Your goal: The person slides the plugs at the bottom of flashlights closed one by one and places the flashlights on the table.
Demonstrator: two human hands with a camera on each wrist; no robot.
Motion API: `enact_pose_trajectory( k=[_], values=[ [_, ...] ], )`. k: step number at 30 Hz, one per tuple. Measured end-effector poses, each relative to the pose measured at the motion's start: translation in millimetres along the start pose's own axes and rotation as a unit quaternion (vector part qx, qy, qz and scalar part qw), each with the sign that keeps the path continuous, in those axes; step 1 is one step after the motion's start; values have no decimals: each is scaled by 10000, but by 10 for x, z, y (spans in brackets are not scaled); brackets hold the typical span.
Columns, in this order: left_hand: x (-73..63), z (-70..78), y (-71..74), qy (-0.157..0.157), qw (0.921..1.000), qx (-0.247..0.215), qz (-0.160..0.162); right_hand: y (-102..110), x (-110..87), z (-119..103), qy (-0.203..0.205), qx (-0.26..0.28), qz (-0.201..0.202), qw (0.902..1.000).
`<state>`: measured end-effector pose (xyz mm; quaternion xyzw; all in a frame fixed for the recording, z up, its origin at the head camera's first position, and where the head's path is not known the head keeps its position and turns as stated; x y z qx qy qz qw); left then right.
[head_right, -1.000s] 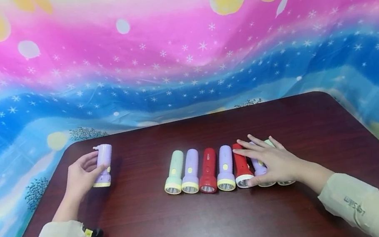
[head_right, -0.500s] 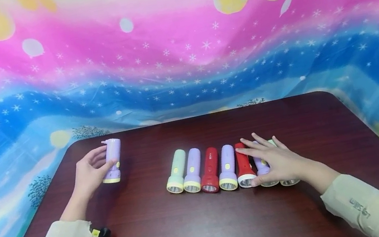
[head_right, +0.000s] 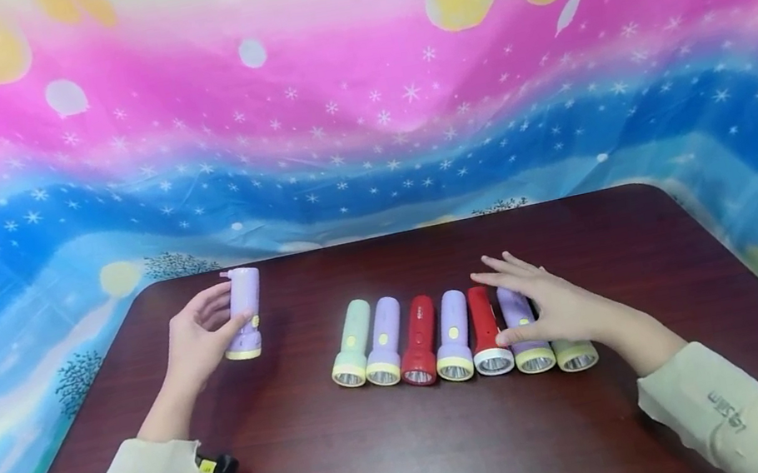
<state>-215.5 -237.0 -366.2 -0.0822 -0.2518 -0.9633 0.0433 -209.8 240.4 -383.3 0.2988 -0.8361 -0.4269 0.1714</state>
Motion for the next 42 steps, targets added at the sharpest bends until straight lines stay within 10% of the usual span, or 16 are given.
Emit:
enact_pose_trajectory(
  k=[42],
  values=[
    [-180,627,-897,-673,9892,-1135,-640,-190,1035,-847,576,2023,557,9760]
  ],
)
Point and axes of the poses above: each hand's wrist, its own x-axis towards the middle knuckle, its own y-axis out of the back of the hand, z = x × y, the point moved 3 cm from there along x, towards the middle knuckle, and after that the axes turned 6 degrees about -z, right-handed, at the moved point
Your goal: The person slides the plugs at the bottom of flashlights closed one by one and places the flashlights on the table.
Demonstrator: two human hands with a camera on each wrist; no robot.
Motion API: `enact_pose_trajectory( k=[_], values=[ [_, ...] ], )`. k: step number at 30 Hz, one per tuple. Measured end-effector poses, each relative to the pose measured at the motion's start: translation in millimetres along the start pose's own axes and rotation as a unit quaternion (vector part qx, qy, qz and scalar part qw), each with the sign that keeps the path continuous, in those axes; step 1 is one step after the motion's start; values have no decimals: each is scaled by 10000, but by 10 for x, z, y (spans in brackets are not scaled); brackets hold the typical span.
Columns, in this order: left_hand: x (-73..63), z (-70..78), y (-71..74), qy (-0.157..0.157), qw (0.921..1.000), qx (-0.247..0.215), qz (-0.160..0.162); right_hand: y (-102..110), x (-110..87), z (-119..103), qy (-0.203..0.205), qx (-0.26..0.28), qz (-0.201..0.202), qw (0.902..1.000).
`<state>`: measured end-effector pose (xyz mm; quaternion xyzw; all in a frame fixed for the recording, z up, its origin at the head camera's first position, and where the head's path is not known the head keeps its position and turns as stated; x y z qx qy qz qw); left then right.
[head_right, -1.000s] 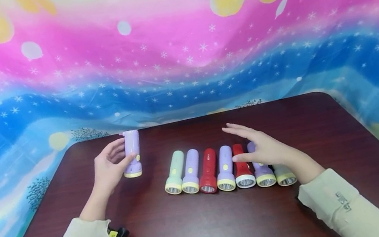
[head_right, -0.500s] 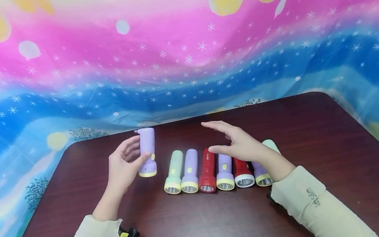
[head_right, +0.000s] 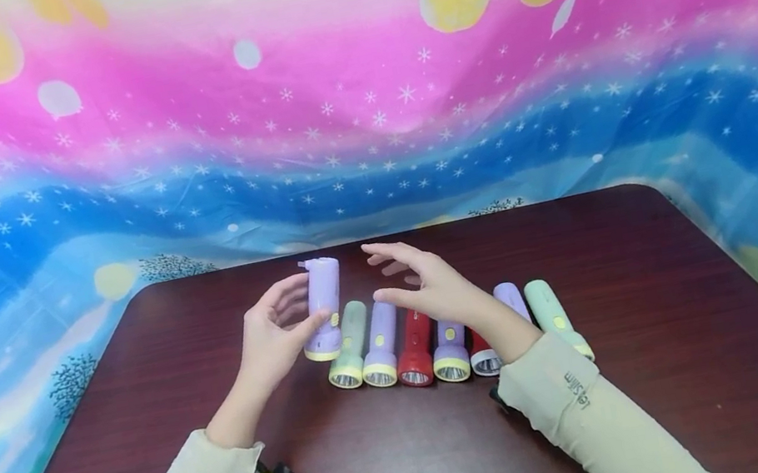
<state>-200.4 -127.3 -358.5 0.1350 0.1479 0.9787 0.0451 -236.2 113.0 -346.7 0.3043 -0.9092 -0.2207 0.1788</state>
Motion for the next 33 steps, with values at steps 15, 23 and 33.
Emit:
enact_pose_trajectory(
  k=[15,23,33],
  values=[
    [-59,28,-159,-96,9993,-260,-252,-134,204,-142,358,44,-111,9993],
    [-77,58,-189,-66,9992,-209,-327,-175,212,-160,412,-4,-133,9991],
    [-77,95,-221,-147,9992,-190,-318,-193,238,-186,526,400,-72,9978]
  ],
)
Point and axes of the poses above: each hand's wrist, its own x-axis towards the middle knuckle, its own y-axis out of the back of the hand, z = x × y, the point moved 3 cm from there along x, towards the middle knuckle, and after that the axes turned 6 degrees about -z, right-handed, at the moved point
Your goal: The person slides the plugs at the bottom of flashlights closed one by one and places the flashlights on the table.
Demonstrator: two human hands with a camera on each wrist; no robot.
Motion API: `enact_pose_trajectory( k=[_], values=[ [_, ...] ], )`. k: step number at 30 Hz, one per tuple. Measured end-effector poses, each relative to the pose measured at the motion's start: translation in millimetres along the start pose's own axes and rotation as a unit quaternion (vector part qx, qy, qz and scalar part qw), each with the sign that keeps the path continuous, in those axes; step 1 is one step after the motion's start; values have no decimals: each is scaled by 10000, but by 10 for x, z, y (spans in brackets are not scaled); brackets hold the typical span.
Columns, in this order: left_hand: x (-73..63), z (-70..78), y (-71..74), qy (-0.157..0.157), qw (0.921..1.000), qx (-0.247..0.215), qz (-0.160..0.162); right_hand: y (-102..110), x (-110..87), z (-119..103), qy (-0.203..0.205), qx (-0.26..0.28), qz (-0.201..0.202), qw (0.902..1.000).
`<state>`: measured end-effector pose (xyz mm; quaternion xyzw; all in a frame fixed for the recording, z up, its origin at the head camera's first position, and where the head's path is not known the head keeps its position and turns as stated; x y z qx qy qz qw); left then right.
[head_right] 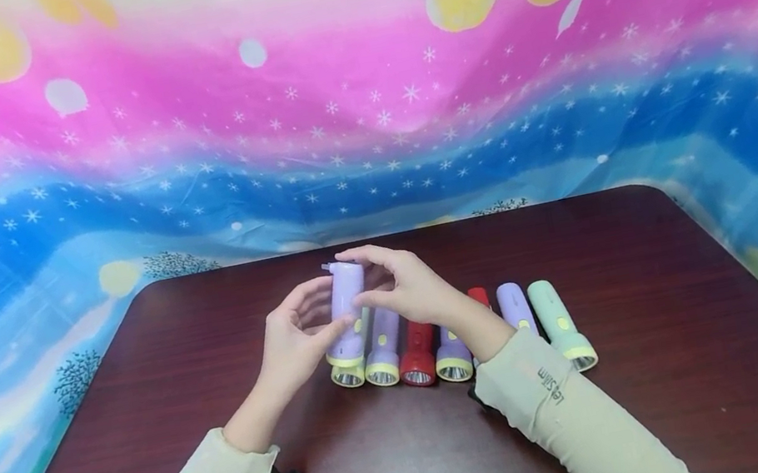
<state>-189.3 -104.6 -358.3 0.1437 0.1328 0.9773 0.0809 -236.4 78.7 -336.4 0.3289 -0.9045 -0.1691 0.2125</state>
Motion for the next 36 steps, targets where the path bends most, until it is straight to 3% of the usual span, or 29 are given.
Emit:
enact_pose_trajectory(
  k=[12,24,36],
  values=[
    [-25,-6,0,-317,9990,316,-27,-23,5,-18,-43,35,68,10000],
    [-16,-9,-16,-250,9993,287,-50,-9,3,7,30,-136,214,9997],
    [3,3,-15,-356,9989,313,-45,-32,6,31,-12,105,458,9989]
  ],
)
Point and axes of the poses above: each hand's wrist, its own x-axis towards the middle knuckle, its own y-axis out of the back of the hand, z = x × y, the point moved 3 cm from there along x, towards the middle knuckle, and after that the axes turned 6 degrees about -z, right-handed, at the moved point
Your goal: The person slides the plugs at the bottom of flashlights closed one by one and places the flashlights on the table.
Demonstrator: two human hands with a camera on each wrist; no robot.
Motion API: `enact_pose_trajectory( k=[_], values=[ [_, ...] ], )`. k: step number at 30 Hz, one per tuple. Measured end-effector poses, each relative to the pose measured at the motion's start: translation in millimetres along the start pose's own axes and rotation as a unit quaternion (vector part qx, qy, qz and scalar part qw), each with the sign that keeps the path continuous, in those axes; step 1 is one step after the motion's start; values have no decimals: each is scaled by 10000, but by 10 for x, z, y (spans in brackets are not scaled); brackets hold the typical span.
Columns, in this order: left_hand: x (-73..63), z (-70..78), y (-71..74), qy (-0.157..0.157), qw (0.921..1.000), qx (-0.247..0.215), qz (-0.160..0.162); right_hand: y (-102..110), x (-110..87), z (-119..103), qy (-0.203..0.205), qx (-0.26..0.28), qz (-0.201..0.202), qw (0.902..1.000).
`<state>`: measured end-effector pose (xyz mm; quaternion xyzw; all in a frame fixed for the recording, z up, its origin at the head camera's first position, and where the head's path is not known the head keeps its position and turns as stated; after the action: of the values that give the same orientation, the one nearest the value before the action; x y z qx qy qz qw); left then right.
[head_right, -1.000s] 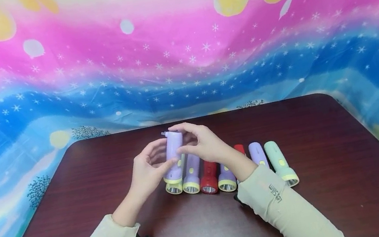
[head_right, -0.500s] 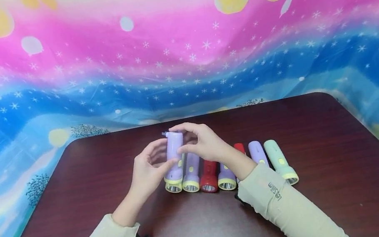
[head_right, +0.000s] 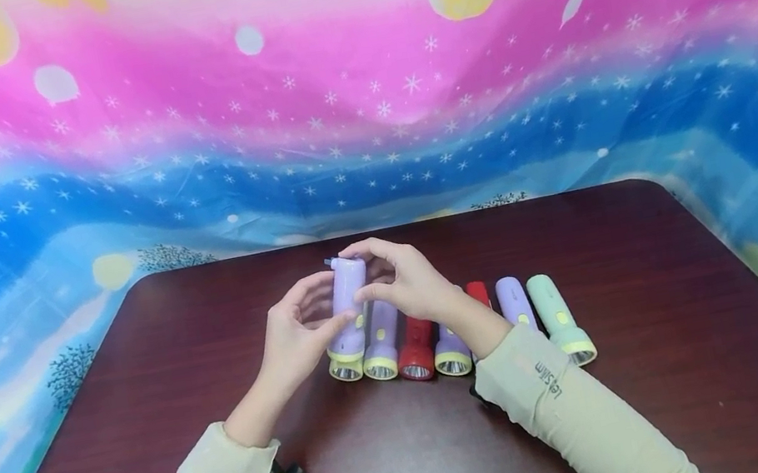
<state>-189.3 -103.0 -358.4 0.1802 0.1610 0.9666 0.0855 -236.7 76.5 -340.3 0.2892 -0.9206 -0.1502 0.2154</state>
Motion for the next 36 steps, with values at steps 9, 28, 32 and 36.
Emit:
enact_pose_trajectory(
  k=[9,28,32,36],
  values=[
    [25,-21,23,35,10000,67,14,-11,22,1,38,90,80,9999],
    [-3,-49,34,132,9998,-137,1,-43,-10,-33,-71,-64,417,9991],
    [-5,-41,36,108,9998,-158,-4,-56,-23,-38,-95,-38,421,9991],
    [2,-44,27,74,9998,-198,-43,-50,-37,-43,-107,-37,443,9990]
  ],
)
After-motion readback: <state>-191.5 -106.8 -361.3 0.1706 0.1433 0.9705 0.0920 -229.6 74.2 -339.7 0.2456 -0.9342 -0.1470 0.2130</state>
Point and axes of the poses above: each hand's wrist, its own x-axis towards the middle knuckle, its own y-axis out of the back of the hand, z = x × y, the point moved 3 cm from there along x, towards the middle knuckle, and after that the axes turned 6 degrees about -z, right-handed, at the moved point
